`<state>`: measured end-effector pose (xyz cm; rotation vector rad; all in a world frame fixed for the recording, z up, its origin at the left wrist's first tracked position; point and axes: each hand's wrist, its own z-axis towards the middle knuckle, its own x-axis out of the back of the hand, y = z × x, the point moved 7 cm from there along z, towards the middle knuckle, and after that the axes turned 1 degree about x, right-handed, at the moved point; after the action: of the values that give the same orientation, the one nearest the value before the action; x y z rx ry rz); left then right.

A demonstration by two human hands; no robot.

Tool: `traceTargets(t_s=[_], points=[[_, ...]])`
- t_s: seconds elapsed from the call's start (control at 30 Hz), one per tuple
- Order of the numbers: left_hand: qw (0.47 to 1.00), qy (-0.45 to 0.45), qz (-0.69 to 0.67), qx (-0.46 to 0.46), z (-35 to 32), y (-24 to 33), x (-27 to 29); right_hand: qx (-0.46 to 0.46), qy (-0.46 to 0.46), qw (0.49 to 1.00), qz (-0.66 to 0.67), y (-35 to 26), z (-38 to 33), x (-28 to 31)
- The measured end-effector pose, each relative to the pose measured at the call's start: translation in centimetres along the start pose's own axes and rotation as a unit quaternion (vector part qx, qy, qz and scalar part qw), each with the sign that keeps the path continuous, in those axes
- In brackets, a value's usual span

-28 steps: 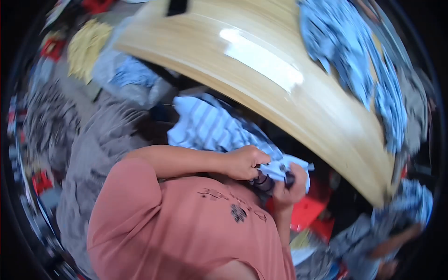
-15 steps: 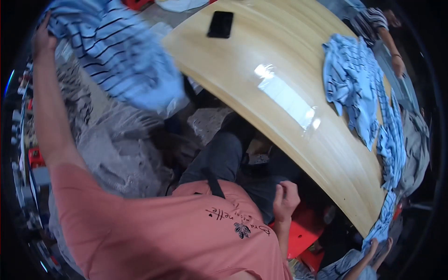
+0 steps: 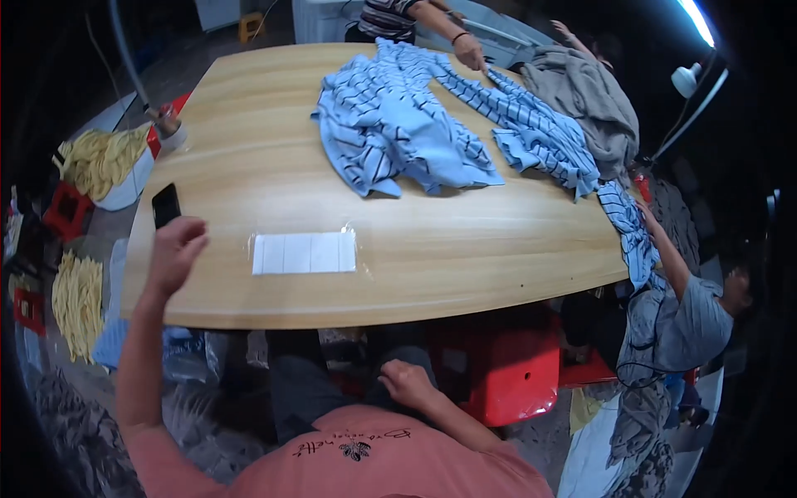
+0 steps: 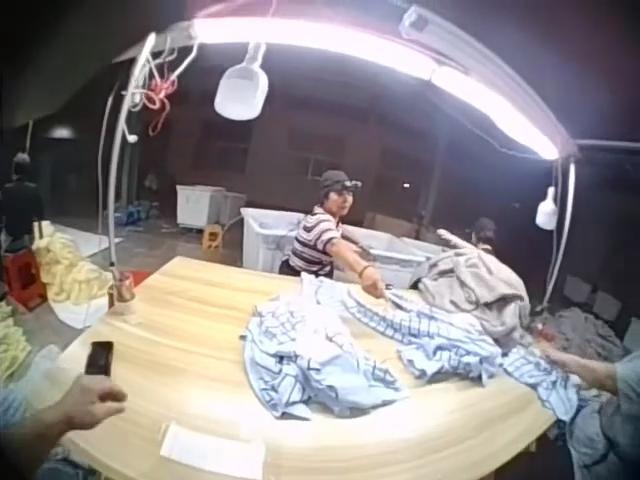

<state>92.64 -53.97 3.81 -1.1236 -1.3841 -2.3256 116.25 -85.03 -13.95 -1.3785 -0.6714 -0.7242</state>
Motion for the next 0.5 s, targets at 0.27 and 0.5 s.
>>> traceTargets(t_s=[0.27,0.5], points=[[0.964,-0.031,0.168,-0.201,14.9,12.5,-20.7,0.026,0.138,0.989,0.040,1.2,-0.6,0.1],[0.871,-0.018,0.392,-0.295,22.3,14.1,-26.4,0.010,0.195,0.974,0.116,2.8,-0.9,0.6]])
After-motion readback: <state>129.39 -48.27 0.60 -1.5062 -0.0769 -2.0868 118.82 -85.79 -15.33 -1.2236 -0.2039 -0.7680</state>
